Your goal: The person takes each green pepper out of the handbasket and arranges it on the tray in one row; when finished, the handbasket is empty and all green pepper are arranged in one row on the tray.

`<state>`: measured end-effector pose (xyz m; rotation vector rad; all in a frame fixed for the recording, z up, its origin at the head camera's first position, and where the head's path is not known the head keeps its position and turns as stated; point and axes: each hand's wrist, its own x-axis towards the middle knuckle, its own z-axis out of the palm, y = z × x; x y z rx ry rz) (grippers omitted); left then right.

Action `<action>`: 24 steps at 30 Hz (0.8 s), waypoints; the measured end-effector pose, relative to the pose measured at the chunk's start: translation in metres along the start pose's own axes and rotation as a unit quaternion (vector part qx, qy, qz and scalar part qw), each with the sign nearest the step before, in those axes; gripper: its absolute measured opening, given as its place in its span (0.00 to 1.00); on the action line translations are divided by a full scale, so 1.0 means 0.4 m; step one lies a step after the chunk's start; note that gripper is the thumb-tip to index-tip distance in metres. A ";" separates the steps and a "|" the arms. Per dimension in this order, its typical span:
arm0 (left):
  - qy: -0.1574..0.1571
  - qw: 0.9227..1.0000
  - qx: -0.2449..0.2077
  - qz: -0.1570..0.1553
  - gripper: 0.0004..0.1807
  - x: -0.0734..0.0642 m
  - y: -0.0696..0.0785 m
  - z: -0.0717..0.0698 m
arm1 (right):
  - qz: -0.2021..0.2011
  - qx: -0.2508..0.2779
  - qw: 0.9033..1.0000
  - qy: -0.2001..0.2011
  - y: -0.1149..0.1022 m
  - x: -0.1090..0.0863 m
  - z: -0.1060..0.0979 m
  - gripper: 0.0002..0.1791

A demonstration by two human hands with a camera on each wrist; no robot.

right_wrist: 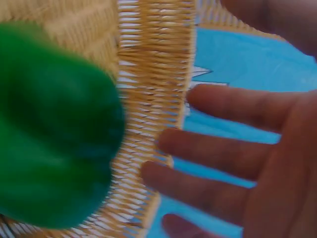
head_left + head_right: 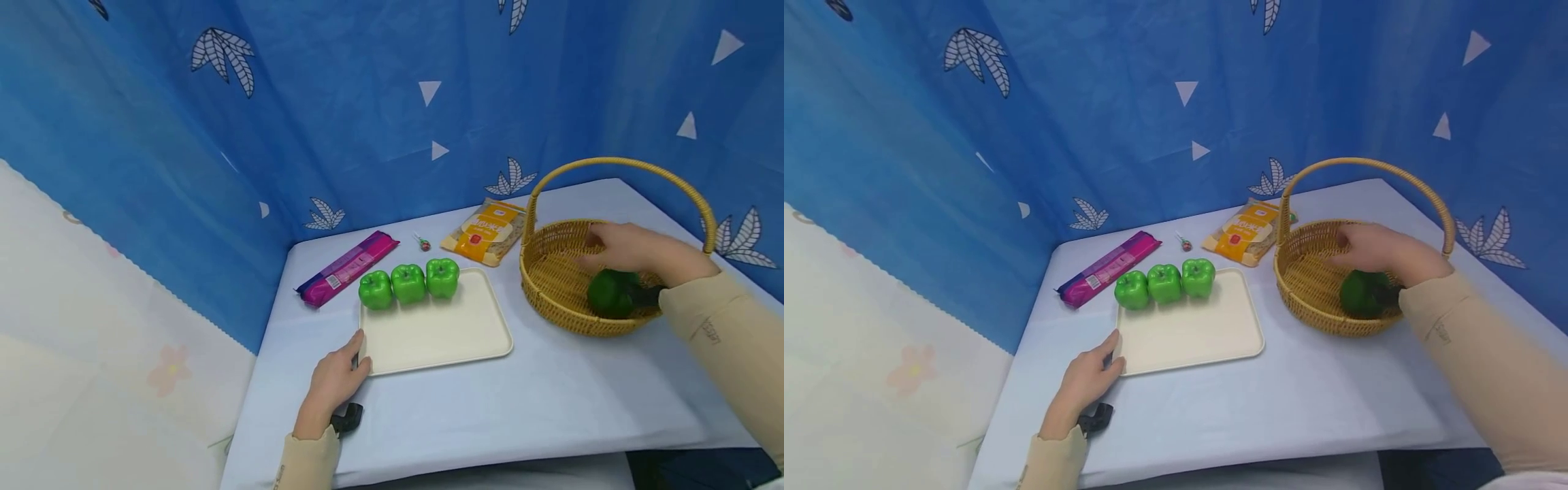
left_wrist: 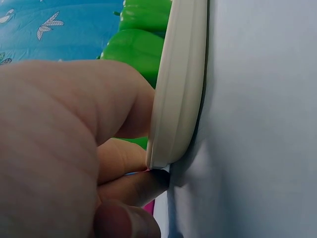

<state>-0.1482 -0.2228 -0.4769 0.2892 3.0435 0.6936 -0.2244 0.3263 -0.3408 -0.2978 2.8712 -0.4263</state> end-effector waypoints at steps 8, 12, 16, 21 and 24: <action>0.004 1.000 -0.004 0.005 0.35 0.004 -0.007 0.005 | 0.000 0.020 1.000 -0.024 0.079 0.010 0.080 0.46; 0.002 1.000 -0.003 0.001 0.35 0.006 -0.009 0.008 | 0.001 0.035 0.999 -0.027 0.093 0.020 0.105 0.40; 0.003 1.000 0.000 -0.003 0.35 0.006 -0.008 0.009 | 0.007 0.061 0.998 -0.021 0.088 0.038 0.125 0.33; 0.001 1.000 -0.010 -0.003 0.35 0.005 -0.001 0.005 | -0.001 0.073 0.997 0.027 0.067 0.076 0.136 0.21; -0.001 1.000 -0.009 -0.005 0.35 0.003 0.000 0.004 | -0.009 0.072 0.996 0.045 0.052 0.096 0.139 0.19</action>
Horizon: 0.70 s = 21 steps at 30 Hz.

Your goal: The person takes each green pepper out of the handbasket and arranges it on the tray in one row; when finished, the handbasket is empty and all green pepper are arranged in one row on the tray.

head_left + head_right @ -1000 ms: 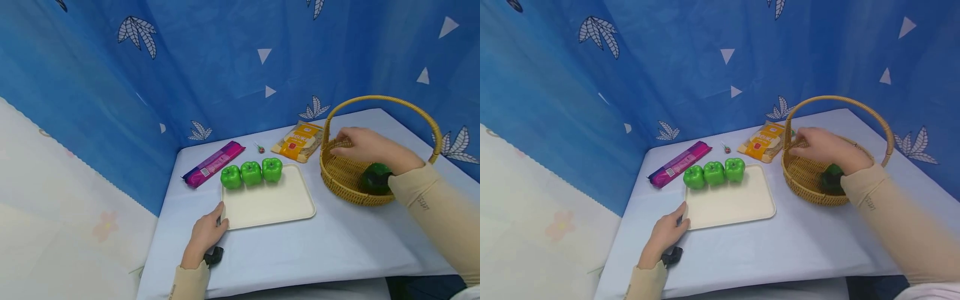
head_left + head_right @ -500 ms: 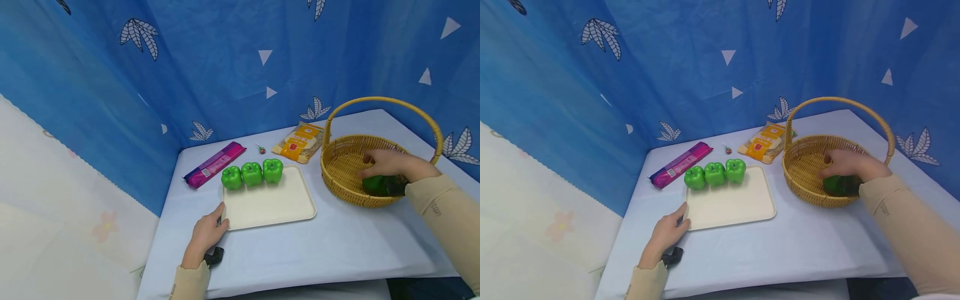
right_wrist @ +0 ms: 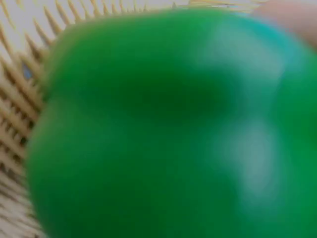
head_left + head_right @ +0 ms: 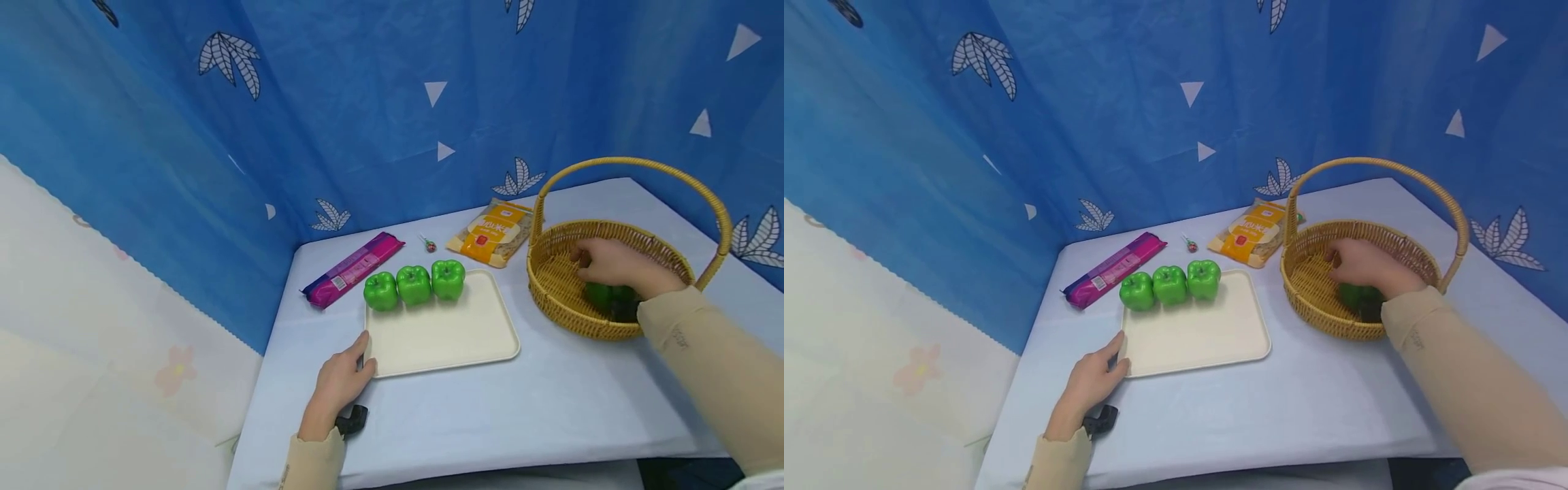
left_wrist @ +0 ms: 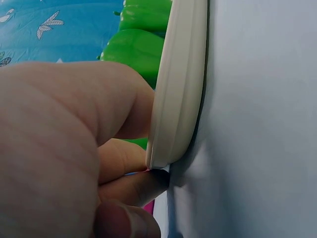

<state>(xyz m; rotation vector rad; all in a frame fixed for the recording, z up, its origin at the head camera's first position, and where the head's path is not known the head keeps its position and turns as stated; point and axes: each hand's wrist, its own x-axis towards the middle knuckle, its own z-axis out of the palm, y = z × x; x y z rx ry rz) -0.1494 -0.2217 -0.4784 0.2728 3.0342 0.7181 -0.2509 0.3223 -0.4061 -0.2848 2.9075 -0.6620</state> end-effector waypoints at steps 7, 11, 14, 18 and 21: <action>0.000 1.000 0.011 0.001 0.35 0.005 -0.006 -0.001 | -0.012 0.019 0.999 0.046 -0.020 0.016 0.014 0.20; 0.016 1.000 0.022 0.014 0.35 0.009 -0.004 -0.007 | -0.005 0.016 0.999 0.043 -0.029 0.017 0.016 0.19; 0.019 0.999 0.026 0.021 0.35 0.009 -0.003 -0.008 | 0.002 0.026 0.998 0.049 -0.028 0.016 0.019 0.19; 0.014 0.999 0.024 0.016 0.35 0.005 -0.003 -0.003 | 0.002 0.056 0.997 0.058 -0.023 0.012 0.025 0.21; 0.010 1.000 0.022 0.014 0.35 0.001 -0.004 0.004 | 0.004 0.087 0.994 0.063 -0.018 0.004 0.027 0.22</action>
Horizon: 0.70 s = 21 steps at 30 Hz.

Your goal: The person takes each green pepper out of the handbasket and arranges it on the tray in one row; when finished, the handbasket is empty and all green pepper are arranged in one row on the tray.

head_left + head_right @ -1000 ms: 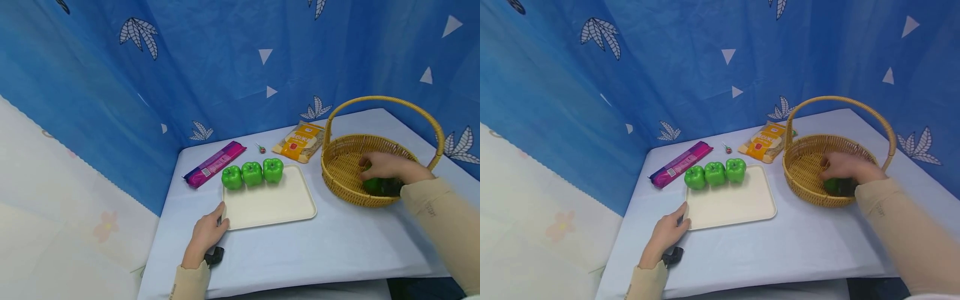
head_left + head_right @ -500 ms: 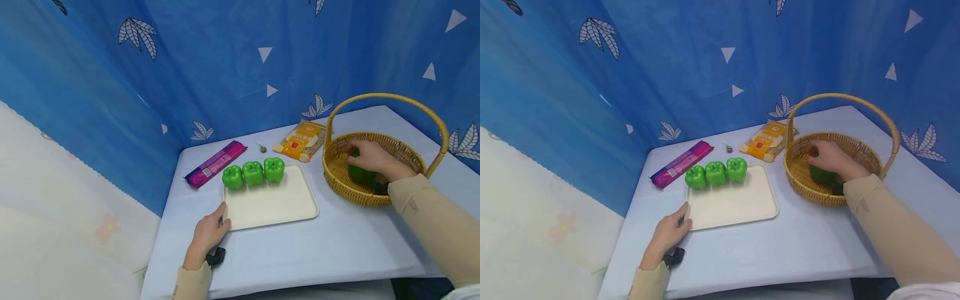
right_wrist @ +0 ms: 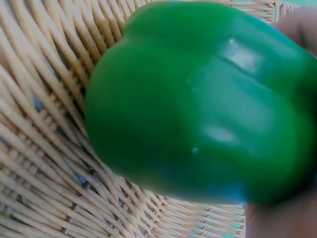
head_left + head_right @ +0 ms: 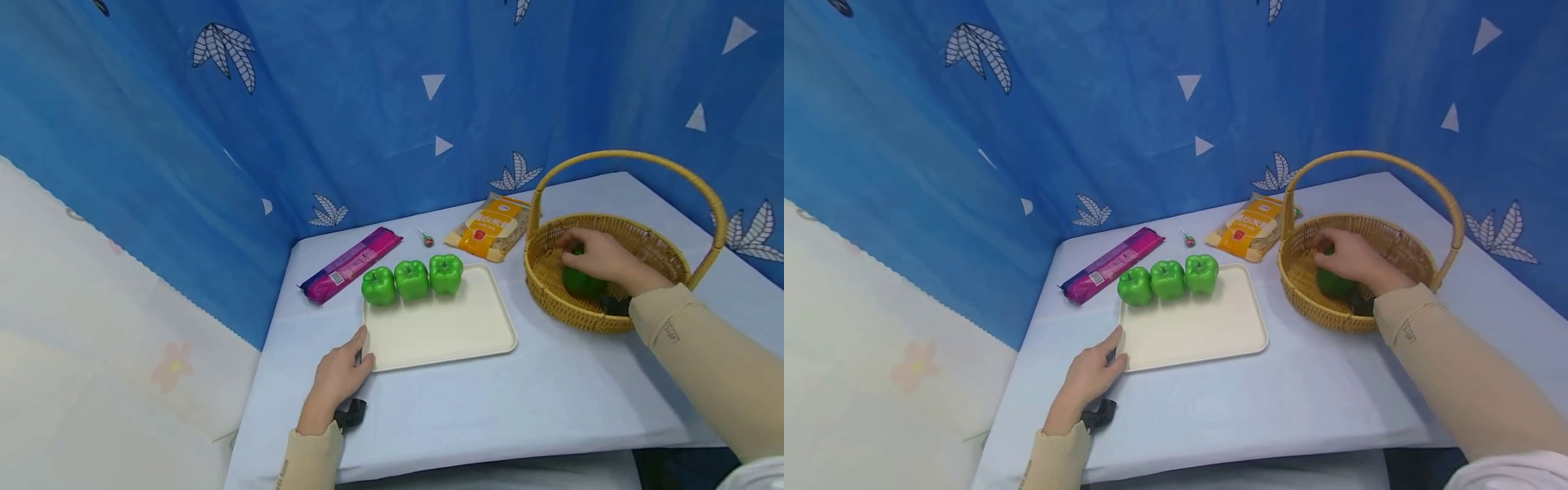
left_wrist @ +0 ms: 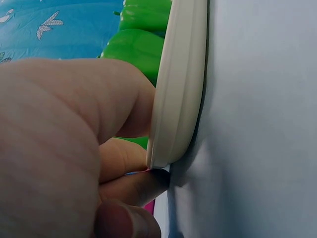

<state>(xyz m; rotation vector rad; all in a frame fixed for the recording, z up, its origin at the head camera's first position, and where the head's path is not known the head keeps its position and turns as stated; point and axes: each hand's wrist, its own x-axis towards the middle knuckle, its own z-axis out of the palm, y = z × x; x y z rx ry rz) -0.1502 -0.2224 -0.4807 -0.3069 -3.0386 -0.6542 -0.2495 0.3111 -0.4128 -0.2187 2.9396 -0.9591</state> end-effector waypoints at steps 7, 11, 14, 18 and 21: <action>-0.005 1.000 -0.002 0.007 0.35 0.001 0.001 0.003 | 0.002 0.052 0.998 0.023 0.013 -0.015 -0.007 0.22; -0.010 1.000 -0.002 0.008 0.35 0.004 0.005 0.002 | 0.005 0.045 0.999 0.023 0.025 -0.015 -0.009 0.25; -0.008 1.000 -0.002 0.007 0.35 0.004 0.004 0.003 | 0.013 0.033 0.999 0.008 0.034 -0.006 -0.005 0.28; -0.002 1.000 -0.001 0.009 0.35 0.002 0.001 0.003 | 0.035 0.024 0.999 -0.008 0.033 0.003 -0.004 0.32; -0.003 1.000 0.001 0.006 0.35 0.000 0.000 0.000 | 0.047 0.016 0.999 -0.005 0.030 0.004 -0.005 0.33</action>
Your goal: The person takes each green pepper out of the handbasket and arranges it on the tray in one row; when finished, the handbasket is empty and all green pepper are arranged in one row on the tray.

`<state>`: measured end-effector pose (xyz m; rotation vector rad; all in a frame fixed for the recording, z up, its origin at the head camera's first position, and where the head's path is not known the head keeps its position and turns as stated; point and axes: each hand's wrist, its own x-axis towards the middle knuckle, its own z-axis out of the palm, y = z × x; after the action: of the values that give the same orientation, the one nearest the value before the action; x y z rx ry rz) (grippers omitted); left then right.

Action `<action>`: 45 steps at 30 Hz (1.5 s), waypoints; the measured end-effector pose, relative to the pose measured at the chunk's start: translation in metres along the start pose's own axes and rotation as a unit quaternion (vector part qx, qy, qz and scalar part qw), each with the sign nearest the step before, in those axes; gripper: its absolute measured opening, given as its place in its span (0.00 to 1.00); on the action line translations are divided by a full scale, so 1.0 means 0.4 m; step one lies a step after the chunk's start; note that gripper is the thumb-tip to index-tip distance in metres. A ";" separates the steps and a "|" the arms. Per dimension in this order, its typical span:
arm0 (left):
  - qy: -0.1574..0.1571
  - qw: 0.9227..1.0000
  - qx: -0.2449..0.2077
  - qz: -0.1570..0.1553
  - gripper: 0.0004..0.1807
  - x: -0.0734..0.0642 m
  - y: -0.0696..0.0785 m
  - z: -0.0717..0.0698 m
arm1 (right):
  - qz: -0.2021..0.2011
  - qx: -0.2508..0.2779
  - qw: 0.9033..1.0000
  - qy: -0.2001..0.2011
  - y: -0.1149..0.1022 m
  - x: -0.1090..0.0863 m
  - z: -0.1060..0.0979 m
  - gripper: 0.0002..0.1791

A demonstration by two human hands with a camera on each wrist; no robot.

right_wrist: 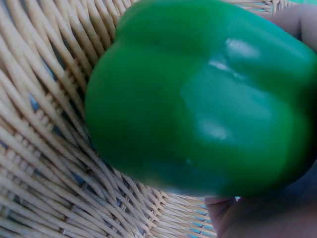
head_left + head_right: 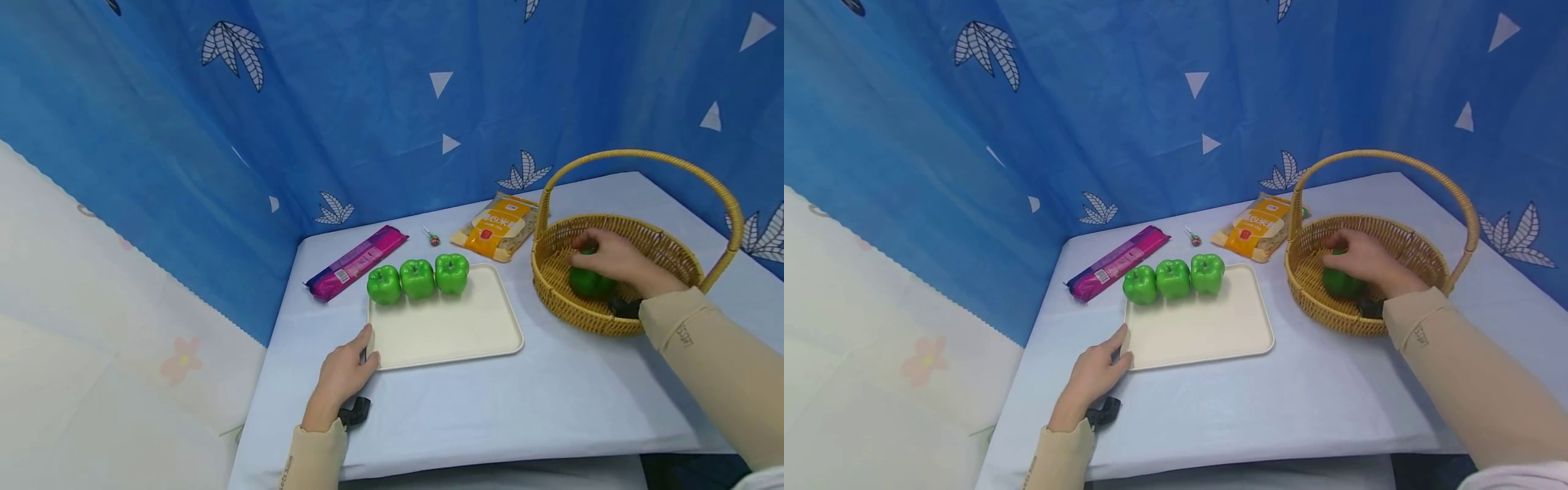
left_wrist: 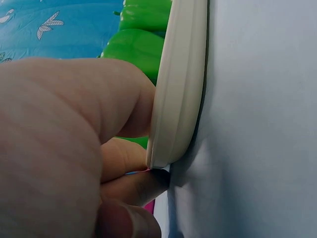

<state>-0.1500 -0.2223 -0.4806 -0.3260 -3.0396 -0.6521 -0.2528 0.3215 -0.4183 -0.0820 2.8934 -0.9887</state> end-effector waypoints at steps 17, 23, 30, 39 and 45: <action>-0.002 1.000 -0.001 -0.004 0.35 0.001 0.003 -0.002 | -0.015 0.037 0.991 0.129 0.001 -0.009 0.006 0.28; -0.001 1.000 0.000 -0.002 0.35 0.002 0.004 -0.001 | -0.006 0.031 0.992 0.126 0.013 -0.010 0.009 0.31; -0.002 1.000 0.002 -0.002 0.35 0.003 0.004 0.002 | -0.013 0.004 0.991 0.134 0.015 -0.010 0.007 0.30; -0.003 1.000 0.000 -0.001 0.35 0.005 0.003 0.001 | -0.016 -0.016 0.996 0.088 0.005 -0.005 0.003 0.37; -0.001 1.000 0.003 0.002 0.35 0.007 0.000 0.002 | -0.003 -0.018 1.000 0.020 -0.003 0.001 0.006 0.48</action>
<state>-0.1527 -0.2214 -0.4814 -0.3320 -3.0418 -0.6442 -0.2531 0.3189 -0.4197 -0.0736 2.9495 -0.9503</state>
